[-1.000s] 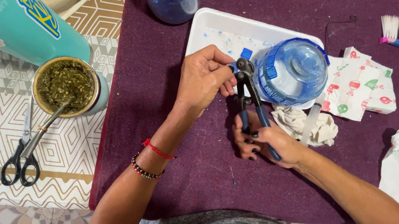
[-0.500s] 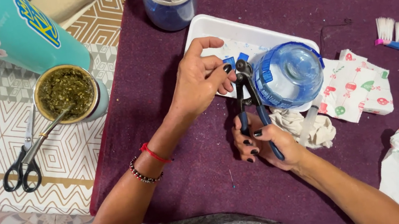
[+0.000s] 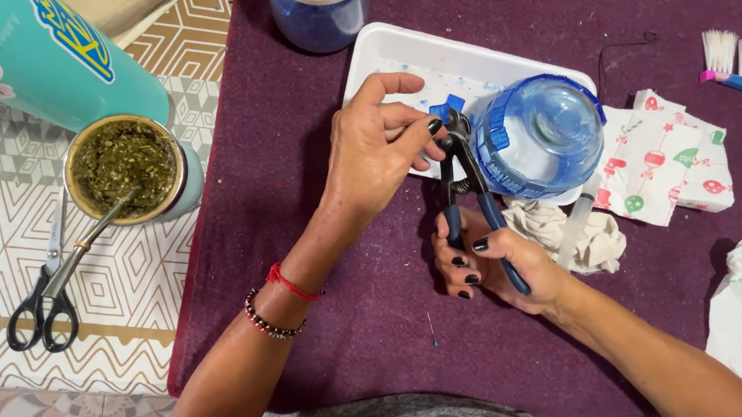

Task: Using tile nippers to cut small blue mosaic tiles and arranging them to extend a pattern on a container

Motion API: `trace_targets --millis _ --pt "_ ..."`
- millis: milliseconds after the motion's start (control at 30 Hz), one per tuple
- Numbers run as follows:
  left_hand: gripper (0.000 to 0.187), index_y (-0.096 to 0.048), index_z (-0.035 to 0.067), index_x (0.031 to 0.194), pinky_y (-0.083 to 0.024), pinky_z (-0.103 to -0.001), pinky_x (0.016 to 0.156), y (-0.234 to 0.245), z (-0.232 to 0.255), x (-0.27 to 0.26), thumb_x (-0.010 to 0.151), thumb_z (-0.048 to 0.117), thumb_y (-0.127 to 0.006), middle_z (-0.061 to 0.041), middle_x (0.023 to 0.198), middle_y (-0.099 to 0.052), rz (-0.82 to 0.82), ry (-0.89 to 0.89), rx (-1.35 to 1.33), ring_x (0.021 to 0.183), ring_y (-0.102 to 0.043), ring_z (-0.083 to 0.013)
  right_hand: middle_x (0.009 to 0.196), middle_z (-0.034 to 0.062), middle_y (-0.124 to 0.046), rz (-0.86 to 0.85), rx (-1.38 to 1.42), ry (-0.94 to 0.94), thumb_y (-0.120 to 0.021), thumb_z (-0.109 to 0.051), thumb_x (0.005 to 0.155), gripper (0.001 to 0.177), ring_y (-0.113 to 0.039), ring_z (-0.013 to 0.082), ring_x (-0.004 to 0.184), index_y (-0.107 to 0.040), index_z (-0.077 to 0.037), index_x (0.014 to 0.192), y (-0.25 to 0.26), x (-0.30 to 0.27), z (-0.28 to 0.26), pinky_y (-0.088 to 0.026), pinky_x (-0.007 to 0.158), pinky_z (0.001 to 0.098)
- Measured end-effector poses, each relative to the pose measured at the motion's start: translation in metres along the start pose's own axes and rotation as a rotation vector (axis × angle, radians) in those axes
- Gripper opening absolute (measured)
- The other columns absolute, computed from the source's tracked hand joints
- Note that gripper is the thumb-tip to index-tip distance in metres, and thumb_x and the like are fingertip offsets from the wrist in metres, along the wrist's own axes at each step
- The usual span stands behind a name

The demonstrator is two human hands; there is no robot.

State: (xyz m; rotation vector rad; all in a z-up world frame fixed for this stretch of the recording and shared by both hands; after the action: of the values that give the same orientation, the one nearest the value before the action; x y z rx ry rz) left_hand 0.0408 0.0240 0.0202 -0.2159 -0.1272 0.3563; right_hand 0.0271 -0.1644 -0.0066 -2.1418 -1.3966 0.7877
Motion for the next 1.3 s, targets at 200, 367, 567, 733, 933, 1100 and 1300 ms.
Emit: trace_targets --millis 200,367,567,733,933,1100,1300 --pt "0.029 -0.060 -0.008 0.118 -0.065 -0.025 0.055 0.000 -0.006 0.001 0.092 0.002 -0.069 -0.020 0.083 -0.077 0.030 -0.002 -0.024 0.061 -0.076 -0.0185 0.087 0.0038 -0.041 -0.003 0.010 -0.011 -0.051 -0.021 0.086 0.045 -0.052 0.0135 0.070 -0.043 0.002 0.125 -0.001 0.000 0.000 -0.050 0.061 0.0377" --pt "0.023 -0.065 -0.008 0.114 -0.066 -0.027 0.057 -0.002 -0.001 -0.001 0.092 0.001 -0.070 -0.022 0.086 -0.078 0.036 0.005 -0.029 0.067 -0.077 -0.0206 0.088 0.0056 -0.042 0.011 0.005 -0.004 -0.051 -0.021 0.086 0.047 -0.052 0.0137 0.070 -0.043 0.003 0.125 0.001 -0.002 0.002 -0.050 0.061 0.0384" --pt "0.021 -0.070 -0.007 0.111 -0.066 -0.026 0.059 -0.002 0.000 -0.001 0.090 -0.004 -0.067 -0.022 0.085 -0.077 0.061 0.000 -0.044 0.067 -0.077 -0.0199 0.089 0.0048 -0.041 0.006 0.018 -0.022 -0.051 -0.022 0.086 0.048 -0.051 0.0138 0.071 -0.042 0.002 0.127 -0.001 -0.001 0.001 -0.049 0.062 0.0385" --pt "0.025 -0.072 -0.006 0.109 -0.067 -0.025 0.058 0.001 -0.006 0.000 0.086 -0.009 -0.063 -0.023 0.083 -0.076 0.062 -0.019 -0.033 0.066 -0.077 -0.0195 0.090 0.0062 -0.042 0.008 -0.002 -0.016 -0.052 -0.021 0.085 0.050 -0.052 0.0142 0.072 -0.042 0.003 0.127 0.000 -0.002 0.003 -0.050 0.062 0.0391" --pt "0.036 -0.071 -0.006 0.113 -0.067 -0.028 0.058 0.003 -0.005 0.000 0.083 -0.011 -0.053 -0.024 0.085 -0.075 0.043 -0.068 -0.053 0.067 -0.077 -0.0222 0.088 0.0065 -0.041 0.008 -0.034 -0.023 -0.052 -0.022 0.084 0.052 -0.051 0.0148 0.070 -0.043 0.004 0.128 0.001 0.000 0.002 -0.050 0.060 0.0395" --pt "0.034 -0.070 -0.006 0.114 -0.067 -0.033 0.061 0.006 -0.001 0.002 0.088 -0.004 -0.048 -0.026 0.088 -0.075 0.060 -0.089 -0.117 0.070 -0.077 -0.0255 0.083 0.0075 -0.045 0.016 -0.120 0.009 -0.055 -0.017 0.084 0.051 -0.054 0.0154 0.065 -0.048 0.010 0.127 0.007 -0.001 0.003 -0.052 0.055 0.0378" --pt "0.023 -0.072 -0.002 0.112 -0.064 -0.028 0.052 0.016 0.014 0.002 0.099 0.015 -0.065 -0.023 0.087 -0.076 0.245 -0.112 -0.138 0.061 -0.075 -0.0200 0.075 0.0077 -0.053 0.049 -0.537 0.116 -0.055 -0.017 0.091 0.032 -0.051 0.0164 0.060 -0.063 0.006 0.113 -0.016 0.000 -0.032 -0.047 0.052 0.0304"
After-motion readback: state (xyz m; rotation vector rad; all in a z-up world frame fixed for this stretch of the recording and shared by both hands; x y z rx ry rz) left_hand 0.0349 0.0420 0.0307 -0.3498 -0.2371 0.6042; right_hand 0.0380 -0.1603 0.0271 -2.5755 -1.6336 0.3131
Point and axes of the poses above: each hand's wrist, its own x-axis towards the middle knuckle, its own y-axis out of the back of the hand, z = x × y, the point moved 5 cm from there along x, towards the middle knuckle
